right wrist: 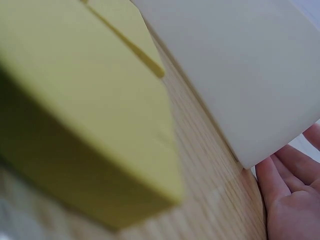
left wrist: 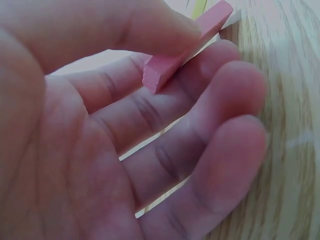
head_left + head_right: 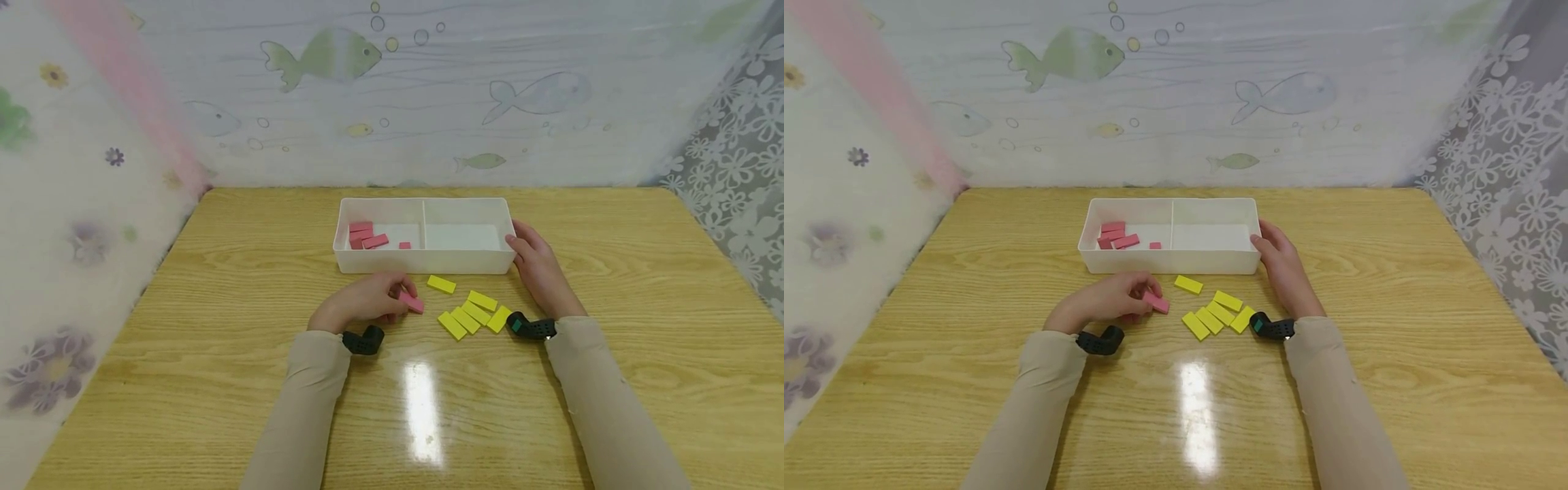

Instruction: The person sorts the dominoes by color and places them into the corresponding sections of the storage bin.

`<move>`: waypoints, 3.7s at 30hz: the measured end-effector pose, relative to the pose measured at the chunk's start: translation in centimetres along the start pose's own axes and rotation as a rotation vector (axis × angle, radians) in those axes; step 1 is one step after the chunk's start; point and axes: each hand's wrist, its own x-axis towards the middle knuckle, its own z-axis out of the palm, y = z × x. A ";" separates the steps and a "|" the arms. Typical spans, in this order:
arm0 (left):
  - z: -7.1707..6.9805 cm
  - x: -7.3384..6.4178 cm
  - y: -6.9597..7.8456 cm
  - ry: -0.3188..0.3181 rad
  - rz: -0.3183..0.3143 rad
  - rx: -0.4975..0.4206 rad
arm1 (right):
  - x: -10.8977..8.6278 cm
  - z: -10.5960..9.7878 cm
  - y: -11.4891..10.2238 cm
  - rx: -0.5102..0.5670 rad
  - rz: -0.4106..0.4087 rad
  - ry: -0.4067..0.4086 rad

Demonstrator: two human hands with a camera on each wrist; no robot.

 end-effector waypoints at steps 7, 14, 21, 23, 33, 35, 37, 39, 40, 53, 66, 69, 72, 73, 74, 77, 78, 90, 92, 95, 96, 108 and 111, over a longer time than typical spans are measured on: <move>0.0 -0.1 0.1 0.001 -0.010 0.015 | 0.0 0.0 0.1 0.013 -0.007 -0.001; -0.1 0.1 -0.2 -0.001 -0.008 0.029 | 0.1 0.1 -0.1 0.009 -0.003 -0.001; -0.1 -0.1 0.2 -0.014 -0.012 0.035 | 0.1 0.0 0.0 -0.017 0.006 0.006; -0.1 -0.2 0.3 -0.012 -0.012 0.037 | 0.1 0.0 0.0 -0.035 0.011 0.005; 0.0 -0.1 0.3 0.012 -0.016 0.096 | 0.1 0.1 0.1 -0.020 -0.004 -0.003; 0.0 -0.1 0.3 0.014 -0.014 0.104 | 0.0 0.1 0.0 -0.019 -0.002 -0.005; 0.0 -0.1 0.2 0.015 -0.009 0.114 | 0.0 0.0 0.0 -0.021 0.000 -0.004; 0.0 0.0 0.2 0.015 -0.003 0.118 | 0.0 0.0 0.0 -0.025 0.002 -0.002; 0.0 0.0 0.2 0.015 0.000 0.120 | 0.1 0.0 -0.1 -0.028 0.003 0.000; 0.0 -0.1 0.2 0.026 0.016 0.142 | 0.1 0.0 0.1 -0.024 0.004 0.000; -0.1 0.1 0.0 0.049 0.009 0.121 | 0.0 0.0 0.0 -0.034 0.009 0.001; -0.1 0.1 0.0 0.048 -0.002 0.089 | 0.0 0.0 -0.1 -0.035 0.006 0.000; -0.1 0.1 0.0 0.045 -0.006 0.066 | 0.0 0.1 -0.2 -0.043 0.004 -0.002; -0.1 0.1 0.0 0.045 -0.006 0.071 | 0.0 0.1 -0.2 -0.044 0.003 -0.002; -0.1 0.1 0.0 0.044 -0.005 0.079 | 0.0 0.1 -0.2 -0.043 0.003 -0.002; -0.1 0.1 0.0 0.041 0.004 0.114 | 0.0 0.1 -0.2 -0.047 0.007 -0.001; -0.2 0.1 0.0 0.040 0.005 0.122 | 0.0 0.1 -0.2 -0.046 0.009 0.000; -0.1 -0.1 0.1 0.045 -0.005 0.057 | -0.1 0.1 -0.3 -0.034 0.008 0.001; -0.1 0.0 0.1 0.042 -0.007 0.050 | -0.1 0.1 -0.3 -0.028 0.007 0.000; -0.1 0.0 0.1 0.039 -0.006 0.048 | -0.1 0.1 -0.2 -0.017 0.003 -0.001; -0.1 0.0 0.1 0.039 -0.007 0.056 | -0.1 0.1 -0.2 -0.015 0.002 -0.001; -0.1 0.2 0.0 0.012 -0.004 0.091 | 0.0 0.1 -0.2 -0.024 0.012 0.004; -0.1 0.2 -0.1 0.010 -0.001 0.080 | 0.0 0.1 -0.2 -0.021 0.019 0.004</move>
